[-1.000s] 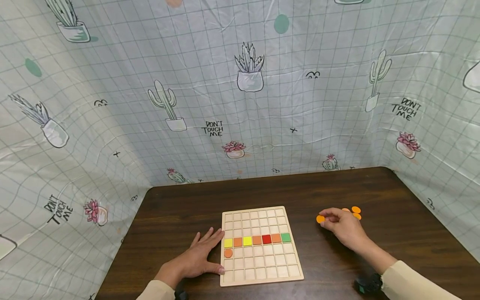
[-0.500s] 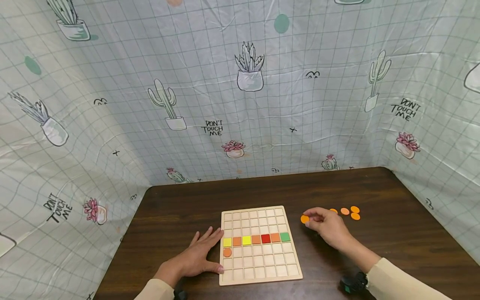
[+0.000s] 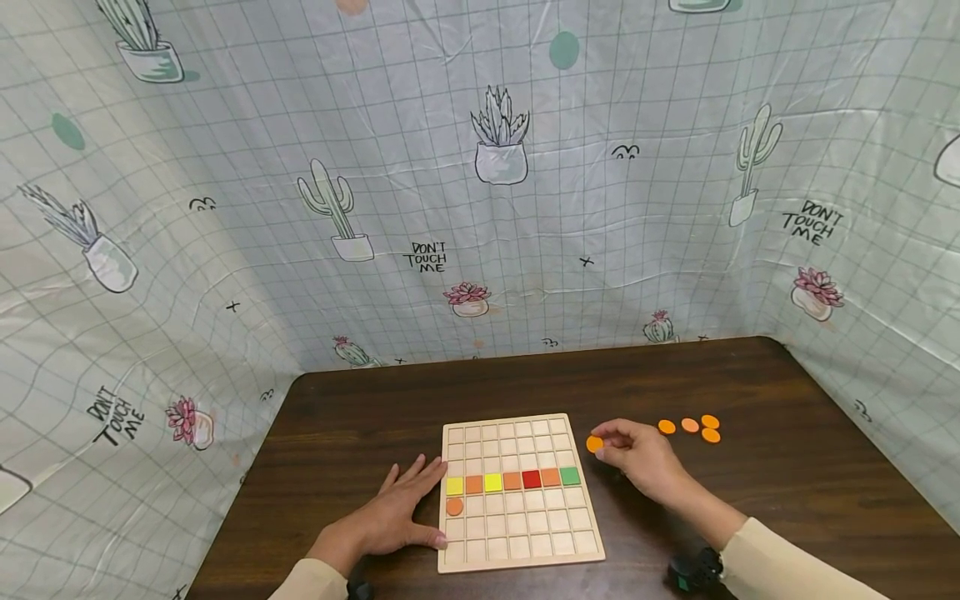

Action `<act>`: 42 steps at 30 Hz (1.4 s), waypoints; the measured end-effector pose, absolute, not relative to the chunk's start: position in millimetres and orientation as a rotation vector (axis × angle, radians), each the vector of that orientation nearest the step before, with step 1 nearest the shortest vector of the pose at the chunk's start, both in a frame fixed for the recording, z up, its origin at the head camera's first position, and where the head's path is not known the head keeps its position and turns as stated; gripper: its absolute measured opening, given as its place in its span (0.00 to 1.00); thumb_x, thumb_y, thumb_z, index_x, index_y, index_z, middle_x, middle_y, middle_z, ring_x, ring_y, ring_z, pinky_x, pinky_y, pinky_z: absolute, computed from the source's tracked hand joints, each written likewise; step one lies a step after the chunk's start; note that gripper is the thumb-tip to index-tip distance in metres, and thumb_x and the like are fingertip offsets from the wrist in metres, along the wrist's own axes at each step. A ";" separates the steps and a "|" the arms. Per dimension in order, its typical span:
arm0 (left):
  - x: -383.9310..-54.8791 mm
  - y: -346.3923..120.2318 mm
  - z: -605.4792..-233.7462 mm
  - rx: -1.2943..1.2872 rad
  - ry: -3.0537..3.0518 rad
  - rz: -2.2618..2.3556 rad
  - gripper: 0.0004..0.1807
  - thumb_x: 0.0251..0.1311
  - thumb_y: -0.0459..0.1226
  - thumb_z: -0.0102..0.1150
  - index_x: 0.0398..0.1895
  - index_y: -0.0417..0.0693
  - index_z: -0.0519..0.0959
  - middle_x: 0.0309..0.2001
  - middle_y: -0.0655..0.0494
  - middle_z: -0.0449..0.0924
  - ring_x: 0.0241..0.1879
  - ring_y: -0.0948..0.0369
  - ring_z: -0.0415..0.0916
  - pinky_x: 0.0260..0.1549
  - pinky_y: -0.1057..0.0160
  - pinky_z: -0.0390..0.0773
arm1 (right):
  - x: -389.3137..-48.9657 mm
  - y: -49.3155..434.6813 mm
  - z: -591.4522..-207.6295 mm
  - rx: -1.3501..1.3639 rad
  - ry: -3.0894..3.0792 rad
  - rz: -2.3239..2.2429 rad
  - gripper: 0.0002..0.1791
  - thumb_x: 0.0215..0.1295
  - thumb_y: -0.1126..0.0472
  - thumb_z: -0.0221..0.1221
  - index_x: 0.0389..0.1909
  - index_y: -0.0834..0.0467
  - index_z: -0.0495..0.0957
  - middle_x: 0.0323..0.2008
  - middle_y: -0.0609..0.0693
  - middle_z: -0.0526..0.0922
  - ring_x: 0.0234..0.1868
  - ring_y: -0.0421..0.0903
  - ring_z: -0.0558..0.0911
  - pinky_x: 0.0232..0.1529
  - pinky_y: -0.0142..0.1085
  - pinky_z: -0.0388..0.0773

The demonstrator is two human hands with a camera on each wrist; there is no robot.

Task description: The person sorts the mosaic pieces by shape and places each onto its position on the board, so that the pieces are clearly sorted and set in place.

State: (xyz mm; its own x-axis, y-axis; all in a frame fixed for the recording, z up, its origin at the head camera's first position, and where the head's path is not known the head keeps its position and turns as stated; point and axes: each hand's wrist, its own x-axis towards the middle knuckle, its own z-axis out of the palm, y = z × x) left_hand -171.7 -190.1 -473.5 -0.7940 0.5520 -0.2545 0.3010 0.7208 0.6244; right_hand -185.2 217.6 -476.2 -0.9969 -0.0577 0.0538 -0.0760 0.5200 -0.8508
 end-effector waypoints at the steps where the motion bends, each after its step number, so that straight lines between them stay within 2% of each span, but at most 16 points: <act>1: -171.7 -190.2 -473.5 0.654 2.497 0.804 0.58 0.61 0.56 0.74 0.87 0.49 0.52 0.86 0.48 0.47 0.86 0.42 0.36 0.79 0.29 0.30 | -184.8 216.4 -476.1 0.119 -2.722 1.527 0.11 0.67 0.69 0.69 0.49 0.62 0.87 0.39 0.53 0.88 0.37 0.46 0.80 0.29 0.32 0.81; 10: -171.7 -190.4 -475.5 0.651 2.487 0.814 0.58 0.61 0.56 0.73 0.87 0.49 0.52 0.86 0.49 0.47 0.86 0.42 0.36 0.79 0.29 0.30 | -183.7 203.9 -476.3 0.132 -2.724 1.553 0.12 0.67 0.69 0.69 0.50 0.62 0.87 0.40 0.52 0.88 0.37 0.46 0.80 0.29 0.32 0.80; 20: -172.8 -190.7 -476.1 0.645 2.488 0.817 0.58 0.60 0.56 0.74 0.87 0.50 0.52 0.86 0.50 0.47 0.86 0.42 0.36 0.79 0.29 0.29 | -184.9 188.7 -472.9 0.169 -2.718 1.577 0.12 0.66 0.69 0.69 0.49 0.61 0.87 0.40 0.51 0.88 0.39 0.44 0.80 0.34 0.30 0.81; 28: -174.2 -190.7 -477.2 0.638 2.496 0.809 0.59 0.59 0.57 0.74 0.87 0.50 0.52 0.86 0.50 0.48 0.86 0.42 0.36 0.79 0.30 0.29 | -183.9 172.7 -467.8 0.248 -2.698 1.660 0.12 0.66 0.69 0.69 0.50 0.63 0.87 0.34 0.50 0.85 0.34 0.43 0.77 0.31 0.30 0.76; 42: -174.0 -191.0 -478.8 0.648 2.500 0.809 0.59 0.59 0.57 0.74 0.87 0.50 0.52 0.86 0.49 0.48 0.86 0.42 0.36 0.79 0.30 0.29 | -179.1 132.5 -469.0 0.443 -2.663 1.810 0.12 0.66 0.69 0.69 0.49 0.63 0.87 0.33 0.51 0.86 0.32 0.41 0.81 0.30 0.29 0.78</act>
State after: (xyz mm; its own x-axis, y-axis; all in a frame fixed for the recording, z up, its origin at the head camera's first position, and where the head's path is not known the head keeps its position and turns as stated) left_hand -174.0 -191.0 -478.8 -0.7974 0.5478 -0.2531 0.2955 0.7202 0.6277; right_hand -179.1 132.5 -469.0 -0.9570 -0.2832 0.0629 -0.1627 0.3446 -0.9245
